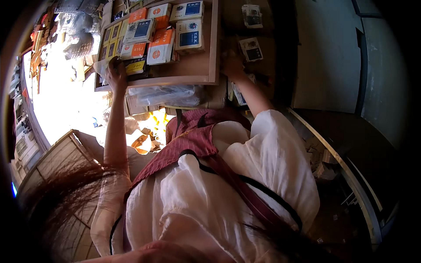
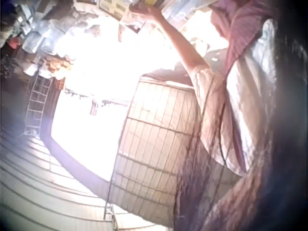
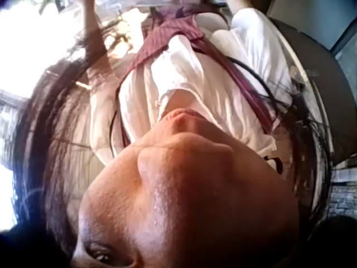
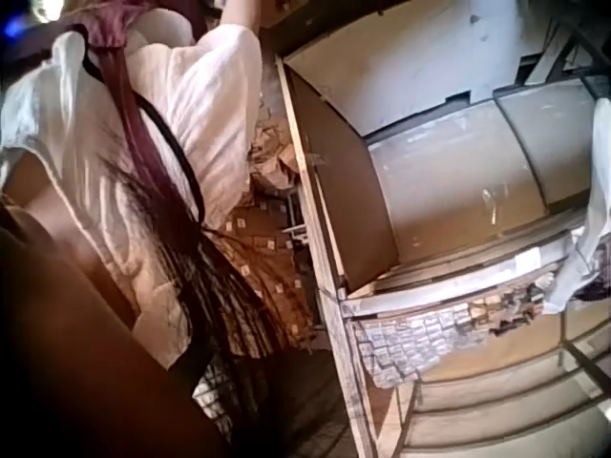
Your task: The person organizes boxes of inventory by picking up boxes from a container and placing them into a larger wooden tray on a shelf.
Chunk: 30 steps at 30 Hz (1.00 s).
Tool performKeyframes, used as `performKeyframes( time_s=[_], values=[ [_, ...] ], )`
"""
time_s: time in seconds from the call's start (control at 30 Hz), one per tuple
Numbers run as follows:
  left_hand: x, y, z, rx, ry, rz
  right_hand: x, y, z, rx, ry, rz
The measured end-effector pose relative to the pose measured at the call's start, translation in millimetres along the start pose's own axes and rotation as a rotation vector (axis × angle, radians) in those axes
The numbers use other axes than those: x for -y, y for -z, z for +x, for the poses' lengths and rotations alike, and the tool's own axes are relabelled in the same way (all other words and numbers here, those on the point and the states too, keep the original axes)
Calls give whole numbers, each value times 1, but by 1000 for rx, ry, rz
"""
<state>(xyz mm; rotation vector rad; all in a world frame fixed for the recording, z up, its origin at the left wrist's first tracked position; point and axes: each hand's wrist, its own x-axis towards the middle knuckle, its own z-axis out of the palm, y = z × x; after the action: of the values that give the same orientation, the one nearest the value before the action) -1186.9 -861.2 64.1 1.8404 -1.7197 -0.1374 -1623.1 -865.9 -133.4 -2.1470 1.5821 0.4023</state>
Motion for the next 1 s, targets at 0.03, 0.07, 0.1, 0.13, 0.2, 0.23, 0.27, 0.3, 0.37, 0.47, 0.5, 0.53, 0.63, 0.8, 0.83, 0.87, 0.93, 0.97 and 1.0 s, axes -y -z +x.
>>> performKeyframes(
  time_s=[0.03, 0.07, 0.1, 0.13, 0.2, 0.23, 0.27, 0.3, 0.37, 0.47, 0.5, 0.53, 0.63, 0.8, 0.83, 0.87, 0.93, 0.97, 1.0],
  values=[
    [4, 1, -5, -25, -15, 74, -2, 21, -3, 58, -10, 102],
    [4, 4, -13, -30, 12, 55, -3, 47, -12, 121, -23, 205],
    [-2, 3, -10, -37, 17, 24, -8, 65, -17, 169, -56, 311],
    [-5, 1, -5, -41, 17, -11, -16, 69, -21, -36, -21, 384],
    [-2, -1, -4, -37, 43, -7, -27, 70, -34, -425, 71, 524],
    [0, 0, -6, -45, 55, -13, -29, 87, -42, -284, 17, 834],
    [0, -1, -6, -50, 61, -21, -34, 95, -47, -338, -45, 979],
    [-1, -1, -6, -60, 50, -15, -37, 102, -52, -392, -107, 1123],
    [1, -1, -7, -86, 33, 4, -23, 141, -68, -419, -156, 1308],
    [-1, 2, -7, -124, -32, 21, 13, 226, -108, -394, 22, 1350],
    [-1, 2, -7, -127, -25, -4, 26, 250, -115, -389, 150, 1256],
    [0, 2, -8, -124, -20, 8, 36, 263, -119, -380, 275, 1159],
    [0, 3, -7, -119, -20, 16, 64, 284, -98, -321, 608, 548],
    [-1, 0, -7, -154, -12, -55, 119, 280, -70, 143, 378, 179],
    [-1, 1, -10, -158, 1, -68, 125, 280, -67, 223, 342, 170],
    [-1, 2, -10, -168, 5, -80, 130, 280, -64, 302, 304, 160],
    [-1, 1, -10, -186, 14, -106, 124, 271, -61, 158, 385, 141],
    [1, 0, -10, -193, 8, -105, 126, 271, -60, 173, 374, 103],
    [2, 0, -12, -194, 13, -110, 127, 271, -60, 187, 362, 65]
  ],
)
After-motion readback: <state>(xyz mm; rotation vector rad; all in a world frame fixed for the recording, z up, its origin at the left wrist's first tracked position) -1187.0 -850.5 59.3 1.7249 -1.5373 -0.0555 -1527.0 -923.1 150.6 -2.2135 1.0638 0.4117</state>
